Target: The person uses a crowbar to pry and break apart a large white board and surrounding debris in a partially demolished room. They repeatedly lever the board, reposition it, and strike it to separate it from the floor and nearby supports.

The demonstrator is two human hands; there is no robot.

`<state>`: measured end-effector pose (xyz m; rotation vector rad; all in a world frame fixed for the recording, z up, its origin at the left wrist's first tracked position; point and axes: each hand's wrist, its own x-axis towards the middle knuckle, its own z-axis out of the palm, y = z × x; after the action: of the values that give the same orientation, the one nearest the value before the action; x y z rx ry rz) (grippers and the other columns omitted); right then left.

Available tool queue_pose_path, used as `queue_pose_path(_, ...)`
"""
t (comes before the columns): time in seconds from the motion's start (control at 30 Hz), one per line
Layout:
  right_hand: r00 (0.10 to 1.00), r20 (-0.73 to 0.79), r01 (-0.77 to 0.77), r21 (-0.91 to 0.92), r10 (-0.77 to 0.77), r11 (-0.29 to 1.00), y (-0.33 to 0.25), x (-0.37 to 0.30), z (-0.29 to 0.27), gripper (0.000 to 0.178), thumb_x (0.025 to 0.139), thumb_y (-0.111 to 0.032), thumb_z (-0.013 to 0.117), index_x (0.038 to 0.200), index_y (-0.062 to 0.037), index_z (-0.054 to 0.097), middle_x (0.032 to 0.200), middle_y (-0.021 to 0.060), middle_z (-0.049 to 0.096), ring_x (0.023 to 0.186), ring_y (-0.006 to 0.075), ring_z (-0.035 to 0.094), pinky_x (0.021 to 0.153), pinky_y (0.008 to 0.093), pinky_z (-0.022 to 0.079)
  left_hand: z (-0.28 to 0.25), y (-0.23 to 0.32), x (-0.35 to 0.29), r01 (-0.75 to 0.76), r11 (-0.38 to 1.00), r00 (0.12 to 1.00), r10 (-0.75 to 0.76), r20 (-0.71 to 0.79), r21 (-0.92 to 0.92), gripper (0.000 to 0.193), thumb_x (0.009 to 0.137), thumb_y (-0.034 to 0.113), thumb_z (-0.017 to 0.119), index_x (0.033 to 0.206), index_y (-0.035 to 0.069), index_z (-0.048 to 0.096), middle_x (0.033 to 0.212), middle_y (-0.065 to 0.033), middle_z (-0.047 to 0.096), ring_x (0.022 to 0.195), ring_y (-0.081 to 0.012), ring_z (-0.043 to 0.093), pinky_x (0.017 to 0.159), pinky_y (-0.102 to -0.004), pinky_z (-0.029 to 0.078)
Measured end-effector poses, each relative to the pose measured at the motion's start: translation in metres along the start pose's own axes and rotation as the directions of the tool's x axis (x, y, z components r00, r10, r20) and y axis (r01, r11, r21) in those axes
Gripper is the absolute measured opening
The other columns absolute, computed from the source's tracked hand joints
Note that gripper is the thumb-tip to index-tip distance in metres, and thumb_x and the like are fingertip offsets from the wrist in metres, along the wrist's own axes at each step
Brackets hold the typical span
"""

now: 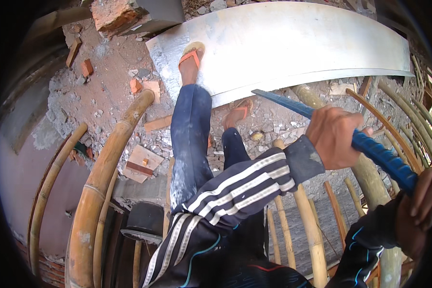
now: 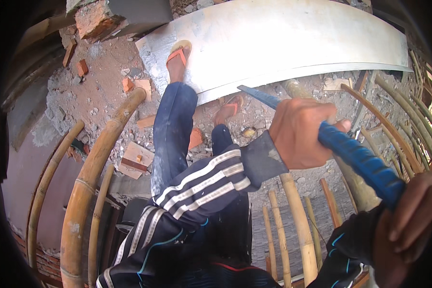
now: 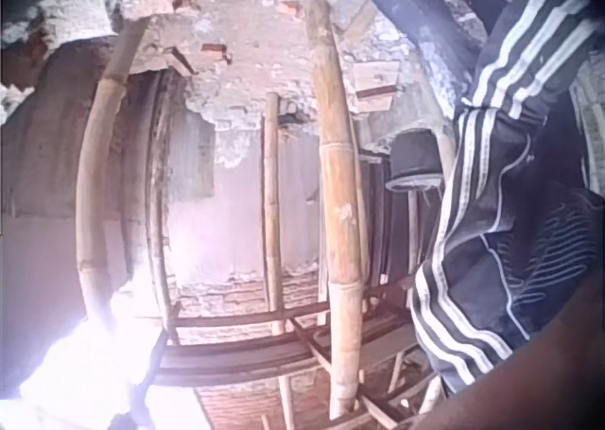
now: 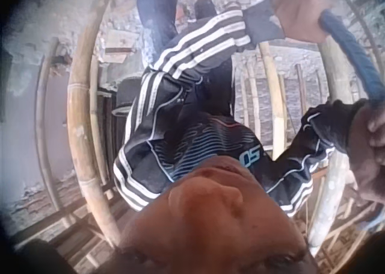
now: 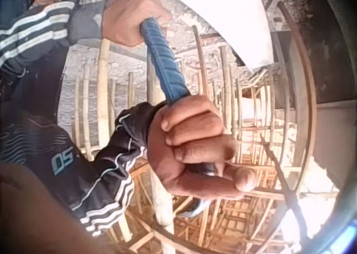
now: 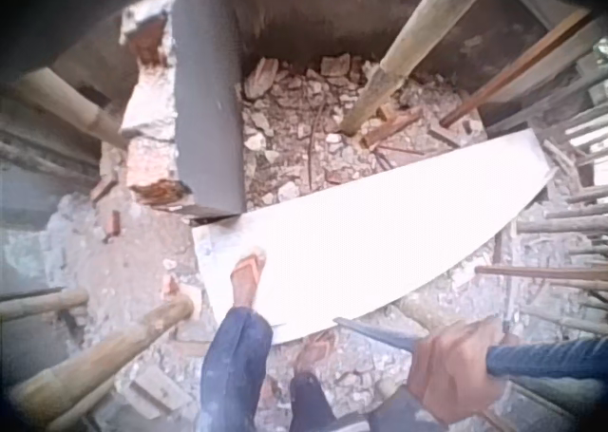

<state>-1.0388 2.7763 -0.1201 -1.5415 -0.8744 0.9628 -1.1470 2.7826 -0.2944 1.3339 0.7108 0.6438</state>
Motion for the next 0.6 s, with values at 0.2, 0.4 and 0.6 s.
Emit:
queue_pose_path(0.2, 0.979, -0.157, 0.173, 0.3, -0.131, 0.938, 0.127, 0.009, 0.027, 0.02, 0.091, -0.008, 0.044, 0.095, 0.0102, 0.053, 0.05, 0.0003, 0.035, 0.04, 0.0068, 0.032, 0.041, 0.0221, 0.031, 0.006, -0.103, -0.009, 0.098, 0.988, 0.995, -0.098, -0.004, 0.119, 0.022, 0.071, 0.019, 0.066, 0.059, 0.005, 0.055, 0.055, -0.0182, 0.054, 0.054, -0.0375, 0.056, 0.049, -0.0385, 0.045)
queue_pose_path(0.4, 0.964, -0.231, 0.161, 0.121, -0.13, 0.98, 0.125, -0.009, 0.027, 0.018, 0.091, -0.007, 0.042, 0.093, 0.0069, 0.052, 0.049, -0.0023, 0.029, 0.038, 0.0061, 0.027, 0.037, 0.0241, 0.028, 0.015, -0.108, -0.022, 0.124, 0.974, 0.991, -0.132, 0.028, 0.19, 0.026, 0.076, 0.023, 0.064, 0.061, 0.006, 0.052, 0.055, -0.0162, 0.055, 0.054, -0.0364, 0.058, 0.056, -0.0424, 0.046)
queue_pose_path(0.6, 0.93, -0.352, 0.137, 0.077, -0.102, 0.988, 0.11, -0.164, 0.028, 0.013, 0.09, -0.018, 0.05, 0.088, -0.0048, 0.046, 0.056, 0.0035, 0.041, 0.046, 0.0141, 0.04, 0.046, 0.0319, 0.039, 0.036, -0.097, -0.114, -0.056, 0.983, 0.975, 0.017, 0.22, 0.173, 0.034, 0.08, 0.024, 0.065, 0.057, 0.012, 0.043, 0.056, -0.0051, 0.046, 0.058, -0.0229, 0.046, 0.064, -0.0362, 0.035)
